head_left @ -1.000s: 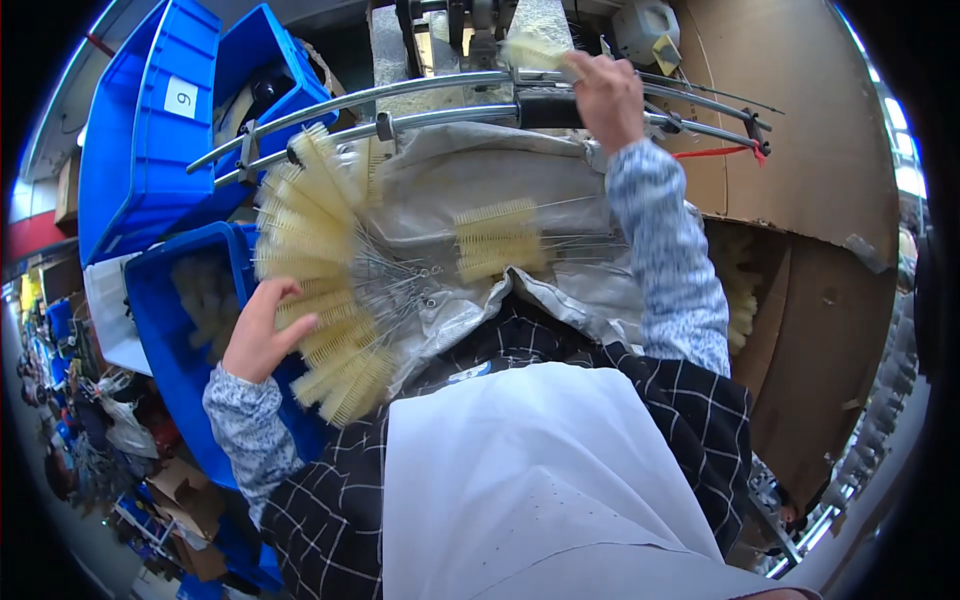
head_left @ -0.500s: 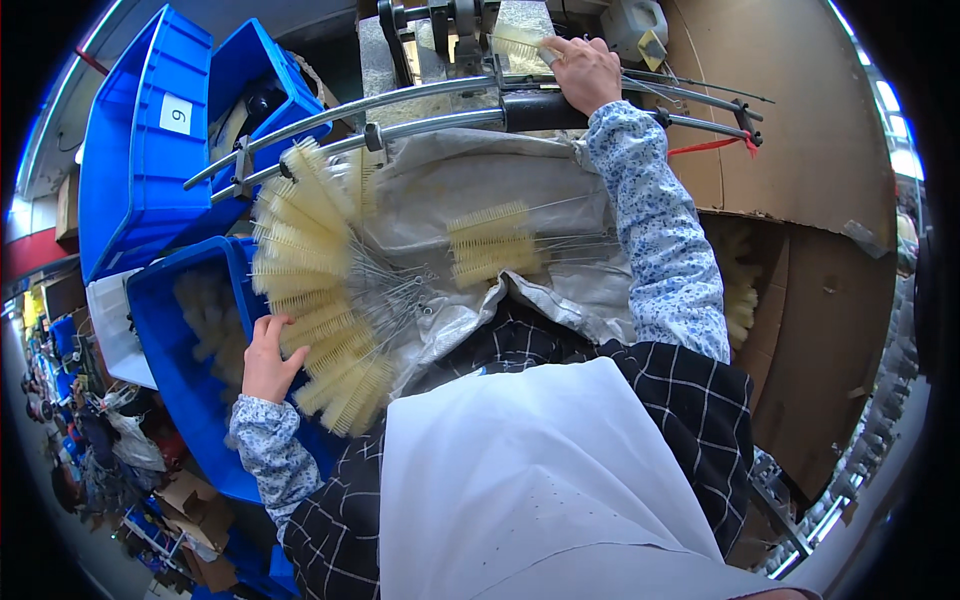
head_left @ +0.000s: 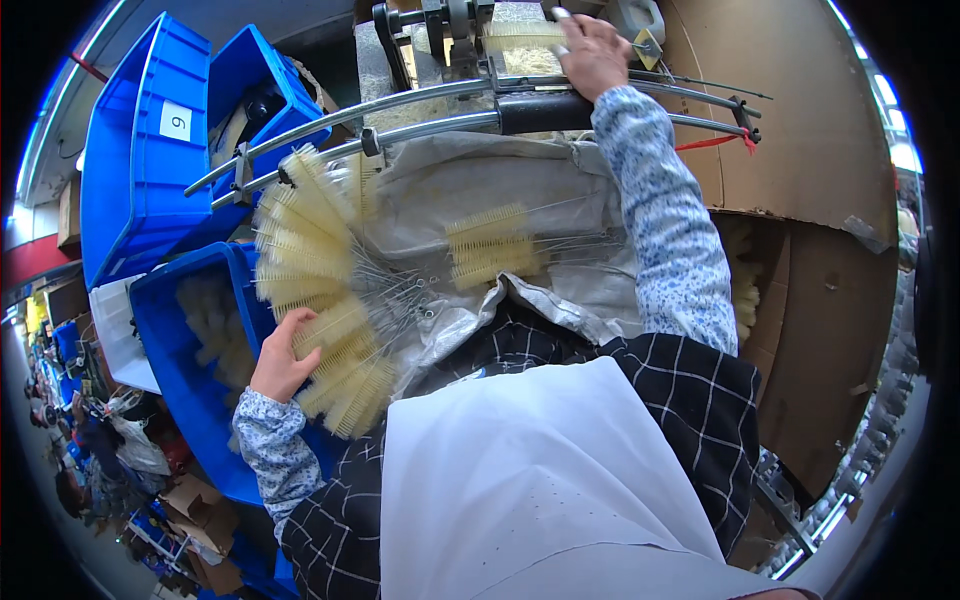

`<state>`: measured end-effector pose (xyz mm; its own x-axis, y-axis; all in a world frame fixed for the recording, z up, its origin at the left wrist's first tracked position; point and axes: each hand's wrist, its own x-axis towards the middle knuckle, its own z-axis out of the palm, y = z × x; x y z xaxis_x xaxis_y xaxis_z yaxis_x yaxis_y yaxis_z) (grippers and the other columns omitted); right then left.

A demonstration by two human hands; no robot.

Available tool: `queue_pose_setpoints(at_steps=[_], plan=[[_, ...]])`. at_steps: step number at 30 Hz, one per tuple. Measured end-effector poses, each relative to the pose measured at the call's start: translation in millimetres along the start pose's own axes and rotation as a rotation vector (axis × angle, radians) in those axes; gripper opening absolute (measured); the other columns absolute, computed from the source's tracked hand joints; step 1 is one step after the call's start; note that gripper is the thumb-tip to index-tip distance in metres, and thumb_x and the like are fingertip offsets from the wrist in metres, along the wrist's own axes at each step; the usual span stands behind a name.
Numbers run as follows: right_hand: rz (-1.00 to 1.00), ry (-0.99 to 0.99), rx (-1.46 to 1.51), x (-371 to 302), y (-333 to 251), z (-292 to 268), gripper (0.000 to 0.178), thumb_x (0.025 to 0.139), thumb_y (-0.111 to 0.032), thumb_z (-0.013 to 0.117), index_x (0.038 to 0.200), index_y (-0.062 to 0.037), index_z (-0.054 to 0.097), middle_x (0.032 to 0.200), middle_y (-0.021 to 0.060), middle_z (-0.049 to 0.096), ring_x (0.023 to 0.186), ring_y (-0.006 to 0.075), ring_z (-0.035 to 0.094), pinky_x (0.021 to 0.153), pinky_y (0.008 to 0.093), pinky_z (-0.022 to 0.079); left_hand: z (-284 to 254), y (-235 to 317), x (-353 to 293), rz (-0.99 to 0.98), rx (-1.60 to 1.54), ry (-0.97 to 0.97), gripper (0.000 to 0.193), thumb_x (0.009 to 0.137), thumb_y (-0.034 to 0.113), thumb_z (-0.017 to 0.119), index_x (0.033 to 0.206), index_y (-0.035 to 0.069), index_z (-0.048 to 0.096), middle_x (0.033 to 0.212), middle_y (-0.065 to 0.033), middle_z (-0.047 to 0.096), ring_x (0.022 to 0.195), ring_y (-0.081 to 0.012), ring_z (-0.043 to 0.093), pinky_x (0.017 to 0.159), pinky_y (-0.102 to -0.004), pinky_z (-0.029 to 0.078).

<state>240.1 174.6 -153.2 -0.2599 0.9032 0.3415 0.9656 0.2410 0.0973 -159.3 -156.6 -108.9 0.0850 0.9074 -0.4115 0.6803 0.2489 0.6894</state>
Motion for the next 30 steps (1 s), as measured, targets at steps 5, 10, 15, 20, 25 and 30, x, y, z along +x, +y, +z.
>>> queue_pose_setpoints(at_steps=[5, 10, 15, 20, 25, 30], plan=[[0.212, -0.026, 0.176, -18, 16, -2, 0.038, 0.076, -0.026, 0.055, 0.113, -0.0159, 0.054, 0.107, 0.0053, 0.057, 0.104, 0.0238, 0.048, 0.087, 0.0425, 0.033, -11, 6, 7, -0.007, -0.321, 0.05, 0.026, 0.072, 0.006, 0.06, 0.096, 0.004, 0.049, 0.081, -0.0005, 0.048, 0.073, -0.0062, 0.045, 0.063, -0.0201, 0.036], [0.167, 0.06, 0.22, -17, 8, 13, 0.033, 0.076, -0.021, 0.055, 0.108, -0.0136, 0.057, 0.107, 0.0049, 0.058, 0.099, 0.0235, 0.054, 0.083, 0.0416, 0.038, -32, 27, 4, 0.109, -0.404, 0.266, 0.022, 0.072, 0.007, 0.055, 0.092, 0.005, 0.048, 0.08, 0.0009, 0.045, 0.07, -0.0049, 0.04, 0.061, -0.019, 0.034], [0.148, 0.03, 0.211, -14, -30, 2, 0.028, 0.076, -0.018, 0.056, 0.103, -0.0114, 0.06, 0.104, 0.0057, 0.059, 0.099, 0.0231, 0.054, 0.081, 0.0423, 0.038, -52, 43, -10, 0.248, -0.28, 0.409, 0.022, 0.069, 0.006, 0.052, 0.09, 0.003, 0.047, 0.086, -0.0027, 0.044, 0.068, -0.007, 0.04, 0.06, -0.0205, 0.034], [0.158, -0.058, 0.212, -8, -81, -2, 0.025, 0.075, -0.018, 0.054, 0.099, -0.0117, 0.059, 0.098, 0.0062, 0.059, 0.095, 0.0244, 0.054, 0.078, 0.0438, 0.04, -55, 45, -13, 0.301, -0.251, 0.453, 0.024, 0.068, 0.008, 0.053, 0.091, 0.003, 0.048, 0.087, -0.0032, 0.045, 0.07, -0.0082, 0.041, 0.063, -0.0218, 0.035], [0.147, -0.068, 0.205, -4, -122, -7, 0.023, 0.077, -0.009, 0.047, 0.098, -0.0062, 0.056, 0.099, 0.0053, 0.058, 0.097, 0.0218, 0.052, 0.083, 0.0408, 0.035, -50, 51, -3, 0.293, -0.302, 0.376, 0.024, 0.069, 0.008, 0.053, 0.092, 0.003, 0.048, 0.088, -0.0041, 0.045, 0.072, -0.0089, 0.041, 0.064, -0.0223, 0.035], [0.135, -0.063, 0.205, -5, -113, -6, 0.022, 0.077, -0.01, 0.048, 0.097, -0.007, 0.058, 0.1, 0.0058, 0.058, 0.096, 0.0233, 0.053, 0.082, 0.041, 0.037, -49, 64, 12, 0.379, -0.254, 0.339, 0.026, 0.07, 0.007, 0.052, 0.095, 0.002, 0.048, 0.09, -0.0046, 0.046, 0.074, -0.01, 0.042, 0.066, -0.0225, 0.035]])
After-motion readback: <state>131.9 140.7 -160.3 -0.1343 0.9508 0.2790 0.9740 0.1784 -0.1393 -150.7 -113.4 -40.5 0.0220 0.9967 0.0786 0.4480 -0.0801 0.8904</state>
